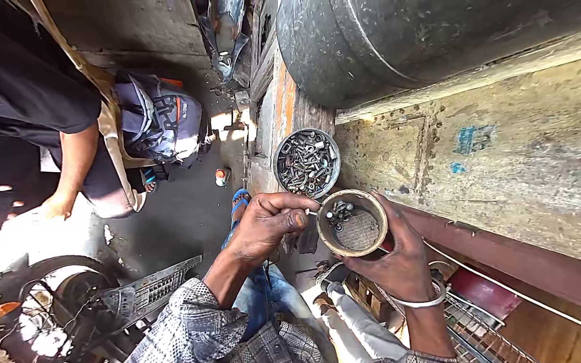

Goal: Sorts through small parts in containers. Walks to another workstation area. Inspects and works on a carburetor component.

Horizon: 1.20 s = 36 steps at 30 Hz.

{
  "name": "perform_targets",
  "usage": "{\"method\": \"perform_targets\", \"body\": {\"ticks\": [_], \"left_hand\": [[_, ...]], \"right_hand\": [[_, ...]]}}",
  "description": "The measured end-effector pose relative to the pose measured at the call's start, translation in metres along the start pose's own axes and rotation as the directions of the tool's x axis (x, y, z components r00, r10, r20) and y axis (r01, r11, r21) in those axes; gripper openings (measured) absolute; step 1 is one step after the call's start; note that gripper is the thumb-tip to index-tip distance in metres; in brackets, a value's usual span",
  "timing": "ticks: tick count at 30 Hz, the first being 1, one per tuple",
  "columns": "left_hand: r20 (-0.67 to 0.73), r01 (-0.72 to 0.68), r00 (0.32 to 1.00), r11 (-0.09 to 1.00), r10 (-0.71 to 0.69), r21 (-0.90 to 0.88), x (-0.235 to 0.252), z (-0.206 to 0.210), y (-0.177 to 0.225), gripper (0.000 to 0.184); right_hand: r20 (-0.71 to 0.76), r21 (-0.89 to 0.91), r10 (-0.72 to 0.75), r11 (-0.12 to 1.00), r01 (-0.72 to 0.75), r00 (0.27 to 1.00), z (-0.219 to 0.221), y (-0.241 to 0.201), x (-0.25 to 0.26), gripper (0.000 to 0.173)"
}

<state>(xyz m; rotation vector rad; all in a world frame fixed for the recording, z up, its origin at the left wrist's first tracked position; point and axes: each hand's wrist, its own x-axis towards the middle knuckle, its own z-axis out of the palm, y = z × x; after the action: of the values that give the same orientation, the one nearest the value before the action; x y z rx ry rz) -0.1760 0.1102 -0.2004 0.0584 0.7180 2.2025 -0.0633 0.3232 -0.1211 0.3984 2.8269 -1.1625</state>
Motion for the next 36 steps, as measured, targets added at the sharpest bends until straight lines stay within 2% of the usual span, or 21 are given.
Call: {"method": "perform_targets", "body": {"ticks": [9,13,22,29,32,36], "left_hand": [[-0.010,-0.025,1.000,1.000,0.025,0.012,-0.016,0.003,0.001,0.017],[-0.102,0.013,0.995,0.998,-0.008,0.053,-0.033,-0.003,0.000,0.008],[-0.320,0.035,0.947,0.992,0.006,0.123,-0.099,-0.027,0.007,0.021],[-0.348,0.029,0.937,0.998,-0.009,0.050,-0.125,-0.026,0.001,0.026],[-0.378,0.052,0.925,0.997,-0.030,0.049,-0.134,-0.018,-0.007,0.027],[-0.398,0.037,0.917,0.999,-0.026,0.019,-0.145,-0.009,-0.017,0.014]], "right_hand": [[-0.035,0.032,-0.053,0.998,0.054,0.998,0.005,-0.001,-0.015,0.104],[-0.064,0.065,-0.048,0.997,0.052,0.997,0.012,0.006,-0.029,0.105],[-0.096,0.115,-0.060,0.991,0.071,0.994,0.026,0.003,-0.056,0.102],[-0.101,0.138,-0.052,0.988,0.066,0.994,0.033,0.005,-0.074,0.103],[-0.127,0.127,-0.022,0.991,0.038,0.992,0.047,0.014,-0.083,0.102],[-0.221,0.215,0.066,0.976,-0.017,0.973,0.092,0.045,-0.096,0.103]]}}
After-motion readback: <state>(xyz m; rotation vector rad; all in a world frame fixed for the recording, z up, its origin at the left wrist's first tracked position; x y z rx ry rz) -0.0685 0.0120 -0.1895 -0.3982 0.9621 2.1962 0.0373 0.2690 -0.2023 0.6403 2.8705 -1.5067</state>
